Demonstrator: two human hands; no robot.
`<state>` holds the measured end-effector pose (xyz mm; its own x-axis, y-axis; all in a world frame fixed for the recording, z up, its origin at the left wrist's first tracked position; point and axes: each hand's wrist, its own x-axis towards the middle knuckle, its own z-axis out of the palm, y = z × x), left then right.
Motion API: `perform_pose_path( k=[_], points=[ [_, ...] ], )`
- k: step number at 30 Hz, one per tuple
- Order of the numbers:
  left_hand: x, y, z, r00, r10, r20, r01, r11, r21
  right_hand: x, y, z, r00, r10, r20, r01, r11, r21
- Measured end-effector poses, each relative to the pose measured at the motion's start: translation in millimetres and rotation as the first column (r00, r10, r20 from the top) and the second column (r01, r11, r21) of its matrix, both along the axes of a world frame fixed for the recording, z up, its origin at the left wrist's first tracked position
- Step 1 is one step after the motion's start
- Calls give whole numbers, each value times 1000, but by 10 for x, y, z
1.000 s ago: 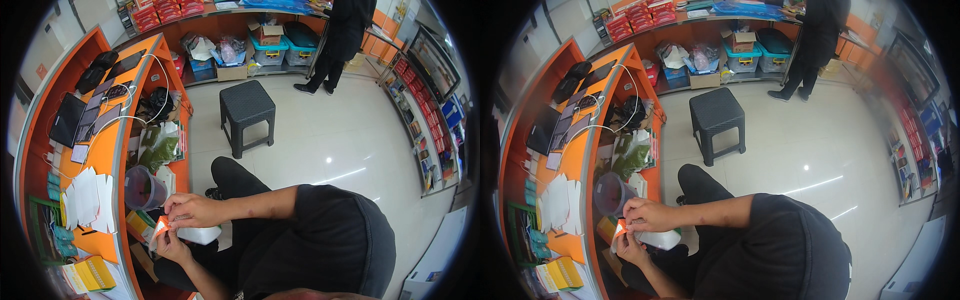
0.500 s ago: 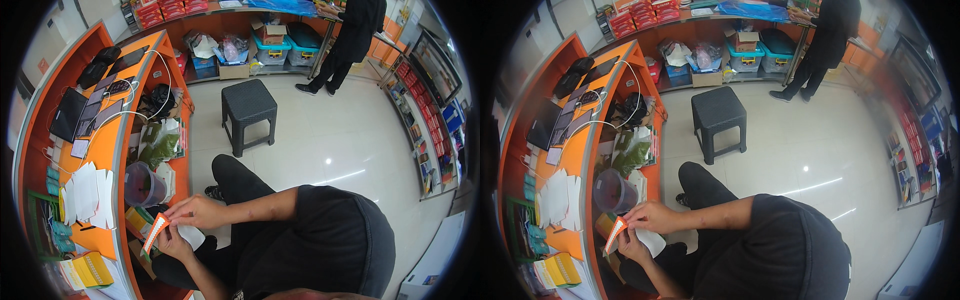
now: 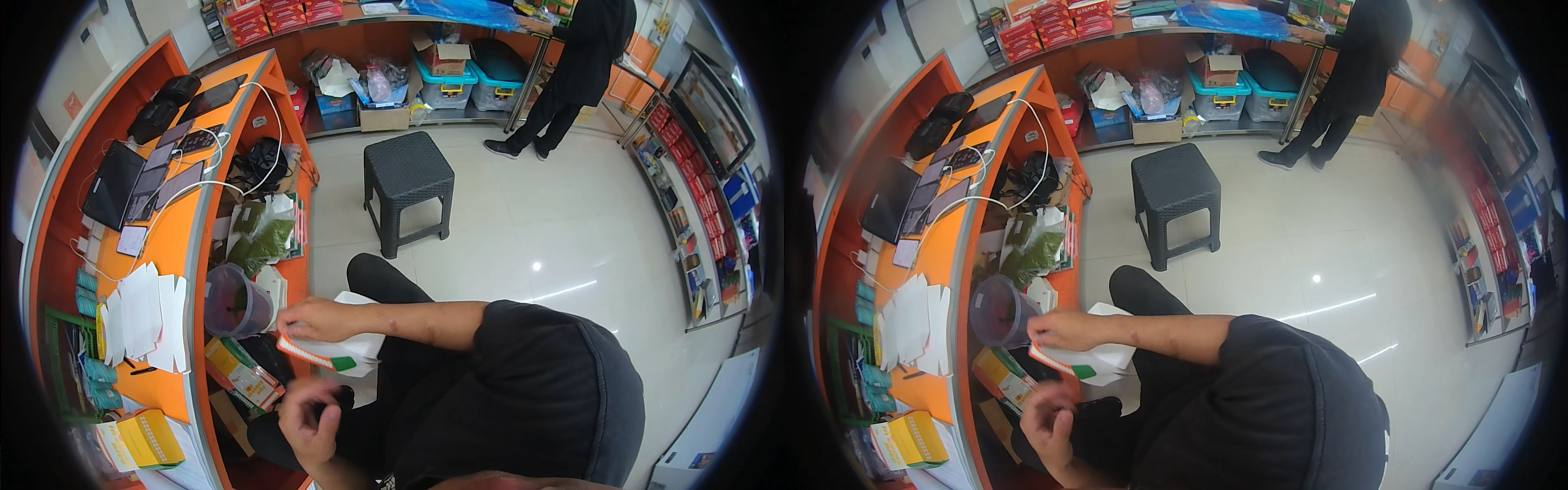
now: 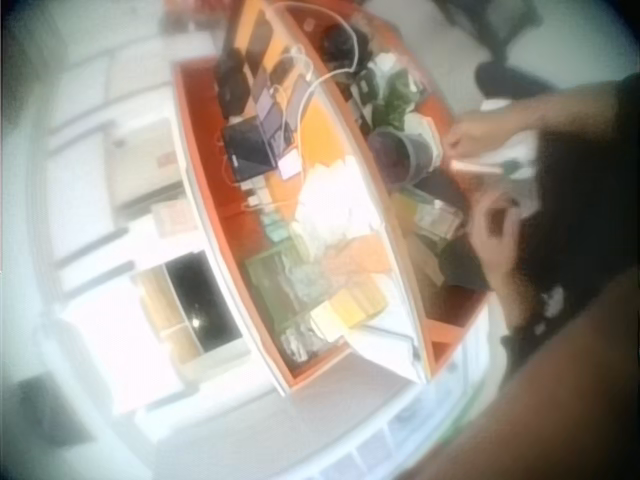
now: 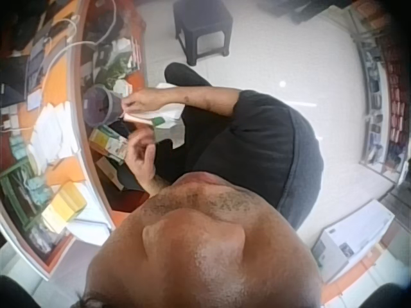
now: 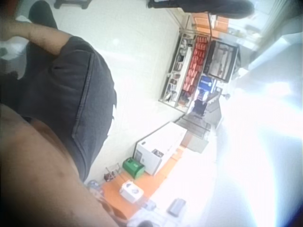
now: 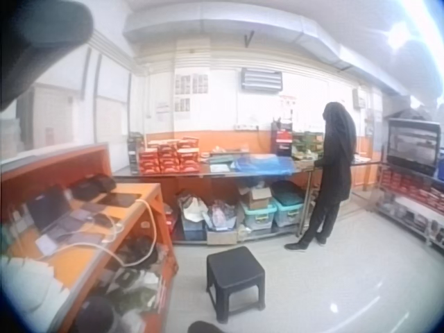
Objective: The person assembles small paper boxes by folding flat sheets and tucking flaps into slots. They handle multiple boxes one at a time, folding edges and securing the structure by hand, then placing finished units on a nearby counter.
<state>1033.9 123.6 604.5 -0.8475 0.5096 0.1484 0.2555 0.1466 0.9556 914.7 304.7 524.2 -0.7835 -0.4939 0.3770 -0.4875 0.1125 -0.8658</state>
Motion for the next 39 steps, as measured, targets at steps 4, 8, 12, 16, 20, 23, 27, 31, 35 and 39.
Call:
perform_pose_path(
  k=[4, 8, 12, 16, 20, 23, 27, 31, 35, 39],
  points=[
    [-186, 113, -14, 907, 39, -419, -160, 953, -258, 97, -49, -89, 951, 261, 163, -260, 965, -28],
    [-187, 84, -253, 912, 94, -398, -213, 940, -266, 171, -104, -193, 943, 250, 222, -228, 966, -119],
    [-221, -34, -549, 783, 621, -50, -622, 778, -81, 163, -6, -105, 768, 365, 526, -165, 907, -389],
    [-354, -156, -875, 715, 695, 74, -699, 705, 125, 309, 25, 117, 955, 207, 212, -209, 978, -13],
    [-351, -104, -927, 623, 742, 247, -782, 588, 207, 390, -69, 128, 986, 27, 162, -35, 998, 46],
    [-389, -133, -1040, 602, 751, 271, -798, 557, 229, 443, -124, 110, 994, -9, 106, 6, 1000, 23],
    [-402, -248, -1102, 651, 736, 187, -759, 639, 128, 414, -189, -65, 968, -111, -226, 122, 992, 34],
    [-391, -297, -999, 670, 709, 220, -731, 682, 26, 396, -219, -152, 960, -57, -276, 73, 996, 48],
    [-400, -390, -1074, 668, 721, 186, -739, 672, 45, 388, -217, -170, 986, 40, -161, -30, 998, 61],
    [-344, -377, -953, 715, 678, 171, -672, 734, -98, 427, -196, -154, 968, -12, -250, 39, 994, 102]
  ],
)
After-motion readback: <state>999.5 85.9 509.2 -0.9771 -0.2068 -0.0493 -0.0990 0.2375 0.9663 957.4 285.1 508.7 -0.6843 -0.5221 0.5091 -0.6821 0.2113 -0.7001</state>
